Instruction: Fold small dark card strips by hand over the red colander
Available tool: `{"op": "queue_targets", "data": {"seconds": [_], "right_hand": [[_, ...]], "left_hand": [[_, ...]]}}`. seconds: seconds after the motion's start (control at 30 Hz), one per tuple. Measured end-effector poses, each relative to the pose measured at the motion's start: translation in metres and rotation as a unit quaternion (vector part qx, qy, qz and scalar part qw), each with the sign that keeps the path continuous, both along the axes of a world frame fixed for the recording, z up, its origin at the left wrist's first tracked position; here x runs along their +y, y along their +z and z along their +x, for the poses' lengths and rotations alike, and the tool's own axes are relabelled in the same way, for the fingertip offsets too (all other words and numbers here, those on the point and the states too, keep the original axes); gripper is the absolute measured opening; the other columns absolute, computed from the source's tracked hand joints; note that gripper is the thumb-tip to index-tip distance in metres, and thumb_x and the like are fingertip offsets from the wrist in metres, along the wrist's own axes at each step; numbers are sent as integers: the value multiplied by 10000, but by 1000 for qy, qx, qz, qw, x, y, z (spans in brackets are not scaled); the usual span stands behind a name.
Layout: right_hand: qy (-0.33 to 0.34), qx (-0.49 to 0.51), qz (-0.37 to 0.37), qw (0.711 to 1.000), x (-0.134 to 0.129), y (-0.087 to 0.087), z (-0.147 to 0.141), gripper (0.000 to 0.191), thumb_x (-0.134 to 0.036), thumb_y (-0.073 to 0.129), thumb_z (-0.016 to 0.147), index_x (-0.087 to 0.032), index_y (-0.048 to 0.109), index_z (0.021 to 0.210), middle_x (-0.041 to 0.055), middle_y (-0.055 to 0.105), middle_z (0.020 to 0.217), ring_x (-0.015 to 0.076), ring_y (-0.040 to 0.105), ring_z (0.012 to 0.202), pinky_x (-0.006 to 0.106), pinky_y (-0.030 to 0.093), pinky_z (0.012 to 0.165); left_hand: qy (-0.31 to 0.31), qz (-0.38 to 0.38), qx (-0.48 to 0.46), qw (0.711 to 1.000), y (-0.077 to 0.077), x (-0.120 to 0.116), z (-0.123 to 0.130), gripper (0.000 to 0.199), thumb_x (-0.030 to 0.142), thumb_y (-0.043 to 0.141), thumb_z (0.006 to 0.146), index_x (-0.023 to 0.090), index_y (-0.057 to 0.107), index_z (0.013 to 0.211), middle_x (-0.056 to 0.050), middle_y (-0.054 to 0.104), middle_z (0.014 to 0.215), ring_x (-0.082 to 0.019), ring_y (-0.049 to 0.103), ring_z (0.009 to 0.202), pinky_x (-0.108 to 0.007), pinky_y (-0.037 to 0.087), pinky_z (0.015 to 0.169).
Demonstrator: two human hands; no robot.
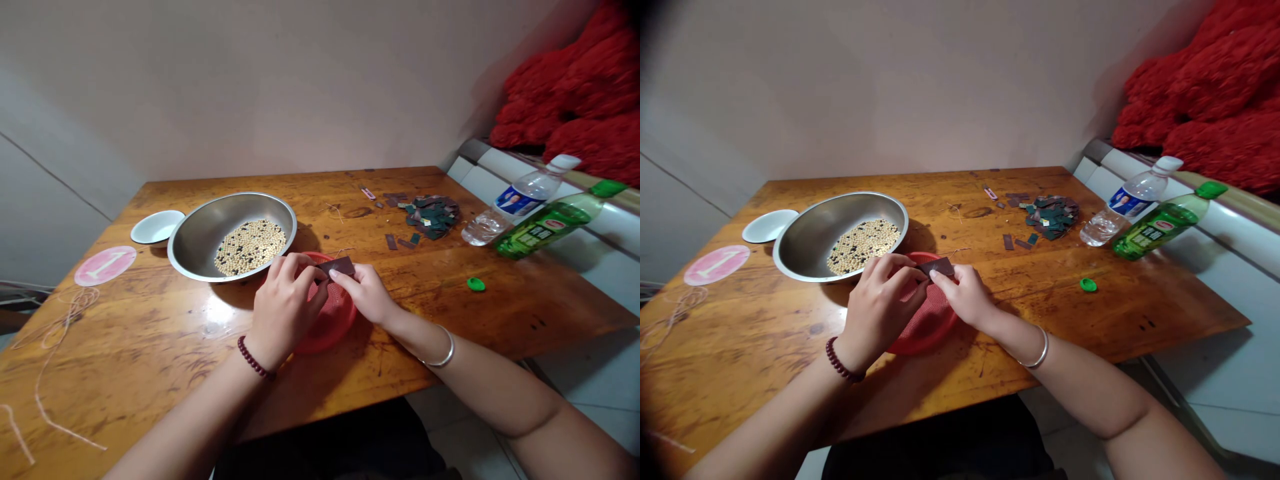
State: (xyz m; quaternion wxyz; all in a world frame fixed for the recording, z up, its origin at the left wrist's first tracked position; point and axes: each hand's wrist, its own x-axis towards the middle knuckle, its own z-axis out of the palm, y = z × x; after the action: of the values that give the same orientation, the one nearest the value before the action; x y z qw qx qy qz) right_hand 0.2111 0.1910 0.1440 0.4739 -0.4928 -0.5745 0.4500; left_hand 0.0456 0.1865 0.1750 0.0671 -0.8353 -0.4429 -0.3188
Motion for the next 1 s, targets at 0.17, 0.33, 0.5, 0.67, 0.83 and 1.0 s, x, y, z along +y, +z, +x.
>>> {"op": "queue_targets", "data": {"seconds": [0.17,0.33,0.5,0.67,0.83,1.0], "right_hand": [[4,-5,3,1000,1,0,0,324,-432,568,846,-156,630,688,32,662,732,180,600,737,293,474,709],[4,13,2,1000,0,0,-1,286,-413,579,839,-155,658,746,45,683,770,189,614,763,299,477,723],[6,10,-1,1000,0,0,-2,287,-405,574,842,-149,650,738,47,679,772,182,605,739,305,476,725],[2,3,1,1000,0,-1,-1,288,-411,576,844,-157,647,728,47,680,766,191,617,763,305,479,730],[-1,-3,0,1000,0,-1,0,298,-415,573,847,-156,634,713,46,672,752,189,613,749,306,482,724],[4,17,2,1000,0,1,-1,293,-415,579,837,-152,637,722,51,679,765,194,623,769,298,480,723]], "left_hand": [[3,5,6,1000,-1,-1,0,76,246,602,859,217,672,863,-57,628,995,-215,533,932,-335,484,802],[16,36,6,999,-2,0,0,89,237,591,863,200,659,820,-63,630,953,-214,522,901,-343,481,798],[15,24,14,999,-3,0,1,68,245,605,856,209,661,843,-53,634,978,-213,526,911,-335,481,793],[35,45,17,998,-2,-1,1,93,230,581,868,192,638,804,-56,633,941,-213,520,897,-332,479,796],[31,20,10,999,-4,-2,3,59,246,612,849,207,648,823,-45,632,965,-210,530,894,-323,483,785],[42,40,12,998,-1,-1,1,88,234,588,862,193,639,803,-57,626,941,-214,517,899,-329,478,806]]}}
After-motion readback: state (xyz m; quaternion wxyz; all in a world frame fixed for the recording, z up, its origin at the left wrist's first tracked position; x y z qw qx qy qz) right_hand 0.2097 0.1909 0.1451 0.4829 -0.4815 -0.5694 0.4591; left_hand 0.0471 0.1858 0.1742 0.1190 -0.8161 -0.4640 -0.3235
